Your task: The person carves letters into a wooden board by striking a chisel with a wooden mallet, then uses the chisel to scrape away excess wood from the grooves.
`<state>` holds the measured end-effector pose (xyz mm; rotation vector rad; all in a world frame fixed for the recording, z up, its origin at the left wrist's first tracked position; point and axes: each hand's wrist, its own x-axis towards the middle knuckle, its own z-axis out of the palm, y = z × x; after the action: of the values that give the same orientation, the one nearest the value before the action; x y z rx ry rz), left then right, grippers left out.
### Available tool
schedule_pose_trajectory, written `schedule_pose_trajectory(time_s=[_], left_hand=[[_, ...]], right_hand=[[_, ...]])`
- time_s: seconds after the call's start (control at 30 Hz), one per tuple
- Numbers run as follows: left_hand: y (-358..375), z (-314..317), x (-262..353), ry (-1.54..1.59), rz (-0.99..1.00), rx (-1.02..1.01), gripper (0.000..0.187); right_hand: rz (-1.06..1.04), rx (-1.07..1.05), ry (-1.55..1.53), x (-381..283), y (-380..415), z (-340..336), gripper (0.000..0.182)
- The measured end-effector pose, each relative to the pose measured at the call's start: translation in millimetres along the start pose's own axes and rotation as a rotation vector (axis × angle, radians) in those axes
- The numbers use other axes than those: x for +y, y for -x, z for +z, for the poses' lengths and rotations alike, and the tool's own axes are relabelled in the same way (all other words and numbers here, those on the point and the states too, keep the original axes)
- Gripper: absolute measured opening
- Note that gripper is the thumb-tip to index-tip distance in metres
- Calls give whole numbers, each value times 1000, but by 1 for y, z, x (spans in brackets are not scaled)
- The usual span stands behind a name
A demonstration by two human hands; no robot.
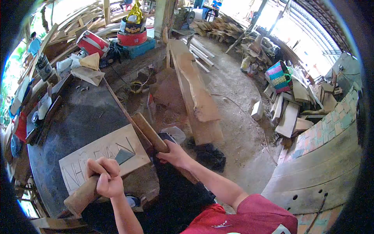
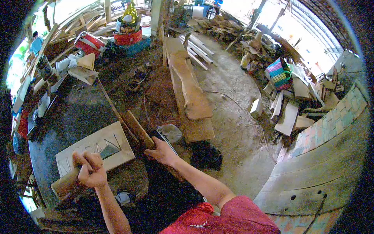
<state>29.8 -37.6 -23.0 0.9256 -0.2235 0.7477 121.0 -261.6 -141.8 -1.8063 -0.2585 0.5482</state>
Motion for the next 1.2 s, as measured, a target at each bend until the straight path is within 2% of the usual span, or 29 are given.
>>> schedule_pose_trajectory(time_s=[0.07,0.13,0.17,0.2,0.23,0.27,0.3,0.33,0.37,0.4,0.43,0.5,0.63,0.8,0.87,0.97,1.03,1.1,1.2], left_hand=[[-1,15,5,-96,-74,73,28],[-6,12,-10,-318,-116,37,26],[-14,37,-5,-600,-53,-103,22],[-21,72,-3,-881,16,-243,18],[-24,97,-7,-866,-89,-427,14],[-24,120,-11,-848,-198,-609,15],[-20,144,-21,-1206,-23,-920,15],[-4,167,-32,-1210,-129,-1026,15],[22,182,-54,-1261,-136,-1153,13],[41,195,-65,-1185,-168,-1343,15],[60,206,-73,-1092,-166,-1475,14],[92,227,-86,-916,-324,-1709,23],[131,241,-86,-739,-498,-1917,32],[128,238,-65,-547,-675,-2009,35],[124,248,-53,-507,-714,-2040,40],[149,244,-65,-397,-661,-1883,37],[197,227,-109,-397,-622,-2039,39],[195,231,-109,-378,-674,-2145,41],[180,244,-104,-315,-897,-2204,42]], right_hand=[[0,12,38,2,-1,0,37],[23,2,48,1,-1,0,41],[33,-2,54,2,-2,0,43],[-118,82,-14,20,-10,5,42],[-271,166,-82,49,-23,15,40],[-302,188,-67,57,-27,18,40],[-334,211,-51,63,-29,20,39],[-245,173,49,61,-30,16,40],[-154,134,148,57,-30,12,40],[-64,93,248,53,-31,8,41],[-35,79,191,42,-27,7,39],[30,52,77,5,-5,7,37],[25,147,175,-10,9,11,48],[-46,185,245,10,-4,14,56],[-43,201,303,7,-5,16,55],[15,182,265,-8,4,16,49],[11,194,287,-10,4,16,41],[-28,221,360,-4,3,18,42],[-41,242,407,-4,1,18,42]])
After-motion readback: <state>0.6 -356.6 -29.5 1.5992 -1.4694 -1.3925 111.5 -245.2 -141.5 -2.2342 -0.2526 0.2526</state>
